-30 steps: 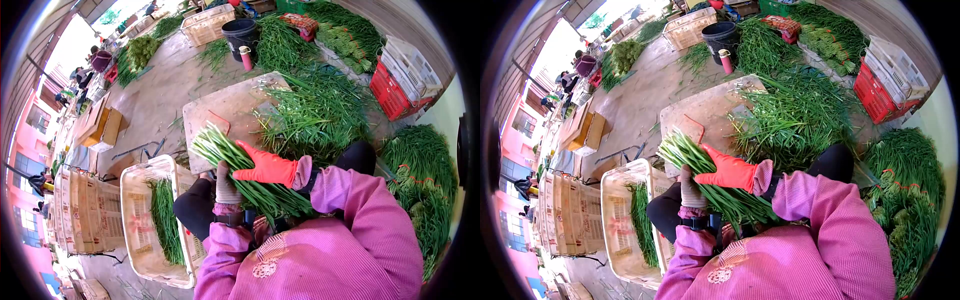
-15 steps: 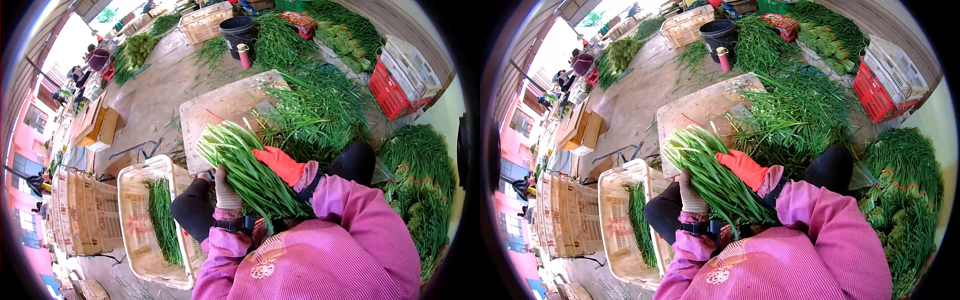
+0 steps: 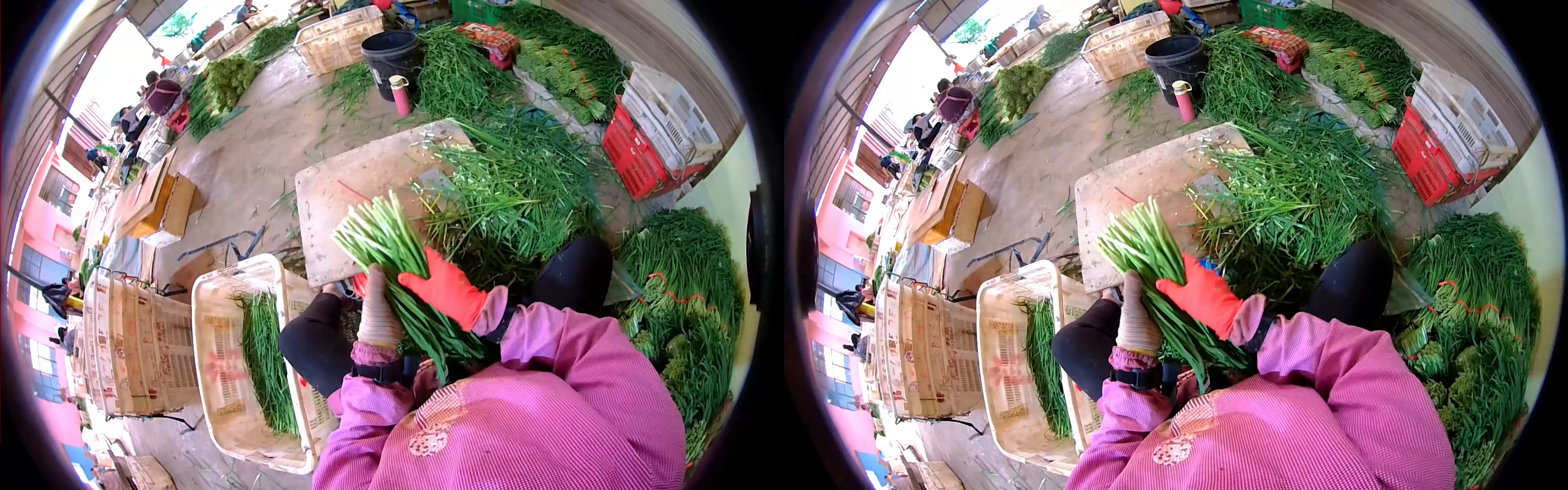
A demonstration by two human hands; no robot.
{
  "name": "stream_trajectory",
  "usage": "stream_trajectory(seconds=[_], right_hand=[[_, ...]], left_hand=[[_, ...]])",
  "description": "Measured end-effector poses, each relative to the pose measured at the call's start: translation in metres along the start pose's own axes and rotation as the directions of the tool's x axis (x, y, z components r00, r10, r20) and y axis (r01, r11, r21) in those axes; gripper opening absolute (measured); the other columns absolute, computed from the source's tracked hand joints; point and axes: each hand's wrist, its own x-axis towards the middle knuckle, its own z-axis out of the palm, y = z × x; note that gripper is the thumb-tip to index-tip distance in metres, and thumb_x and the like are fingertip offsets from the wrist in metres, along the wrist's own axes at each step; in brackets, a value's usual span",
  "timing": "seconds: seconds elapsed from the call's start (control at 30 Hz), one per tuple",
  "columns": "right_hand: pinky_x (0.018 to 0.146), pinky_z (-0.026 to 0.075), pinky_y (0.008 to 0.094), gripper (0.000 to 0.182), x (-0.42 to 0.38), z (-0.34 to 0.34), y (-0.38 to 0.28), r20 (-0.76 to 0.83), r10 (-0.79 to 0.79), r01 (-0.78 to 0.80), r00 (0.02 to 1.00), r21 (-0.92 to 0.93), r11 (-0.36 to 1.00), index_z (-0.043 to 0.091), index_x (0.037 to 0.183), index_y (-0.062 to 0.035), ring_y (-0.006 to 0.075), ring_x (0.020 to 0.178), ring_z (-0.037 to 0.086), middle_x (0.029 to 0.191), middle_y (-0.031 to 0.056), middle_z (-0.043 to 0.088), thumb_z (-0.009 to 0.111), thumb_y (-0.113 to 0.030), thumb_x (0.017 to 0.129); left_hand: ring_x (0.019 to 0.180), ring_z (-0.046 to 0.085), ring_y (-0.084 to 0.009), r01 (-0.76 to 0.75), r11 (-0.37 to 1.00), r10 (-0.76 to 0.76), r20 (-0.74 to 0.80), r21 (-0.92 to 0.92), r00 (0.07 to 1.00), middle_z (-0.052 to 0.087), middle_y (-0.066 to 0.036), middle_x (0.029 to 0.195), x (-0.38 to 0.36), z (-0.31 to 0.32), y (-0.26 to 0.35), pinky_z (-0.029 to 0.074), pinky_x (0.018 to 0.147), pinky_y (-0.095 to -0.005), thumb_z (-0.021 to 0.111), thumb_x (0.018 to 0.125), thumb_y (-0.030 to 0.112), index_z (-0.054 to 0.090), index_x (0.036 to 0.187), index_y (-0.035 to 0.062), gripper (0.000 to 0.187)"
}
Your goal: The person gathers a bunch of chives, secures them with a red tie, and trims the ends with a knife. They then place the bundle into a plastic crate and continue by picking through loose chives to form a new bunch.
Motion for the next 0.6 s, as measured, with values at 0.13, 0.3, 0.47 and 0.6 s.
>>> stream_trajectory(seconds=[0.13,0.3,0.47,0.6], right_hand=[[0.077,0.054,0.0455,0.07,-0.02,0.01,-0.022,-0.01,-0.044,0.03,0.999,-0.579,0.815,0.035,0.143,0.0025,0.0373,0.105,0.062,0.12,0.0234,0.061,0.061,-0.026,0.085],[0.098,0.048,0.0406,0.084,-0.023,0.03,-0.023,0.045,-0.327,0.192,0.944,-0.881,0.432,0.027,0.145,0.0128,0.0394,0.123,0.052,0.139,0.0283,0.048,0.062,-0.03,0.082],[0.118,0.017,0.0535,0.083,-0.039,0.029,-0.055,0.239,-0.402,0.383,0.884,-0.863,0.328,0.036,0.142,0.0097,0.0416,0.142,0.03,0.145,0.028,0.041,0.063,-0.041,0.082],[0.117,0.024,0.0505,0.07,-0.044,0.019,-0.071,0.301,-0.462,0.52,0.834,-0.707,0.479,0.048,0.137,0.0014,0.0406,0.138,0.037,0.14,0.0267,0.048,0.062,-0.044,0.086]], left_hand=[[0.114,0.057,-0.0196,-0.035,0.983,0.015,0.115,0.179,0.993,0.059,-0.007,0.127,-0.003,-0.012,-0.007,0.048,0.098,-0.0358,0.067,0.09,0.037,0.049,0.135,0.0039,0.059],[0.124,0.053,-0.0222,0.055,0.99,-0.077,0.168,0.131,0.983,0.051,-0.008,0.14,-0.01,-0.013,0.003,0.041,0.107,-0.037,0.066,0.09,0.033,0.045,0.141,0.0035,0.062],[0.144,0.031,-0.0248,-0.029,0.993,0.043,0.118,-0.118,0.992,0.034,-0.01,0.156,-0.013,-0.027,-0.007,0.022,0.12,-0.0414,0.054,0.095,0.045,0.032,0.151,0.0071,0.071],[0.137,0.041,-0.0295,-0.649,0.706,0.622,-0.191,-0.283,0.76,0.042,-0.011,0.15,-0.016,0.04,-0.054,0.029,0.116,-0.0492,0.053,0.093,0.056,0.036,0.148,0.0087,0.075]])
